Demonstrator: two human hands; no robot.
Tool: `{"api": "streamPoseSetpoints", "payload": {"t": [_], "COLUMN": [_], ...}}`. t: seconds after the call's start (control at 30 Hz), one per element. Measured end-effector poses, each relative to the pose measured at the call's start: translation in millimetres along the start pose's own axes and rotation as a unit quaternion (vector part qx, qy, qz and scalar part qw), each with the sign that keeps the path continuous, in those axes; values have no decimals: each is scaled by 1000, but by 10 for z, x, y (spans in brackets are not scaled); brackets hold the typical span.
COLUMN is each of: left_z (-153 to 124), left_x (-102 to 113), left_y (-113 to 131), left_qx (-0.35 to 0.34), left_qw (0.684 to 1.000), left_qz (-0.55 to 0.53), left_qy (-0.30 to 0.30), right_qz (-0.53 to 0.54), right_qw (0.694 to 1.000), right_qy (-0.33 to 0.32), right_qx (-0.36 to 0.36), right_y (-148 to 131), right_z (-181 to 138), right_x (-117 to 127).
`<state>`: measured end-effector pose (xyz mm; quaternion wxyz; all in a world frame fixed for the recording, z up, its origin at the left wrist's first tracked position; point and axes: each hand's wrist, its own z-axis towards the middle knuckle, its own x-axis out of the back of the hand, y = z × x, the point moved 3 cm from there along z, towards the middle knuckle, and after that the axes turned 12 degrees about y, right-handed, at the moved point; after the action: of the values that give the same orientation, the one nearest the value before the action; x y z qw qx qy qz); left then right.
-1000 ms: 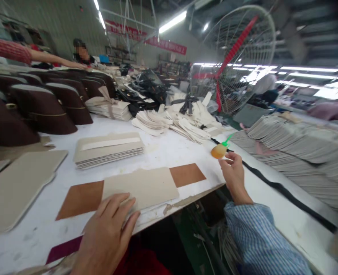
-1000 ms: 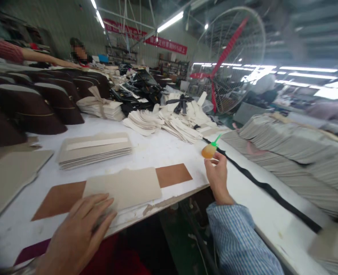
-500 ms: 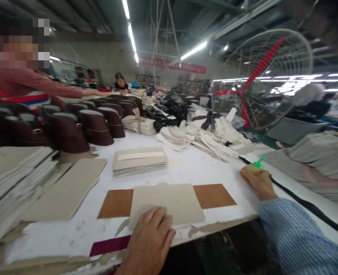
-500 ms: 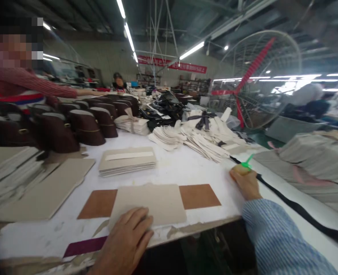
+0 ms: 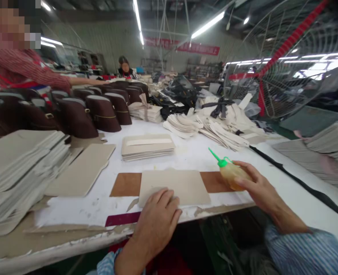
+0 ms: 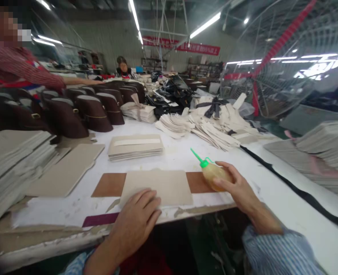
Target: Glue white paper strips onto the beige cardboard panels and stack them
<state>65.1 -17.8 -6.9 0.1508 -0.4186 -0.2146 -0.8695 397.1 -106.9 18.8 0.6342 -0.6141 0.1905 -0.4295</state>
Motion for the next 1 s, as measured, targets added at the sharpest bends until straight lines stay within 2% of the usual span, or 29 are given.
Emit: {"api": "streamPoseSetpoints", "payload": {"t": [0.13,0.23,0.37,0.47,0.6,1.0], "left_z": [36,43,47,50,55,50], "left_x": [7,12,14,13,11,14], "left_y": [-6,-2,2,-4,-4,-2], "left_qx": [-22,-31,-33,-27,-30,-31], "left_qw": [1000,1000,999,1000,999,999], "left_qz": [4,7,11,11,12,16], "left_qy": [0,2,2,3,5,1], "right_qz": [161,180,122,5,-144,-195], "right_qw": [981,972,990,1000,986,970], "right_qy": [-48,-72,-20,15,11,-24], "right_qx": [-97,-133,-73,2,84,145], "right_y": [-49,-74,-100,-166,-335,-522], "right_z": [-280,-395,-412,-404,-428,-417], "right_x": [-78,-114,-101,-56,-26,-120]}}
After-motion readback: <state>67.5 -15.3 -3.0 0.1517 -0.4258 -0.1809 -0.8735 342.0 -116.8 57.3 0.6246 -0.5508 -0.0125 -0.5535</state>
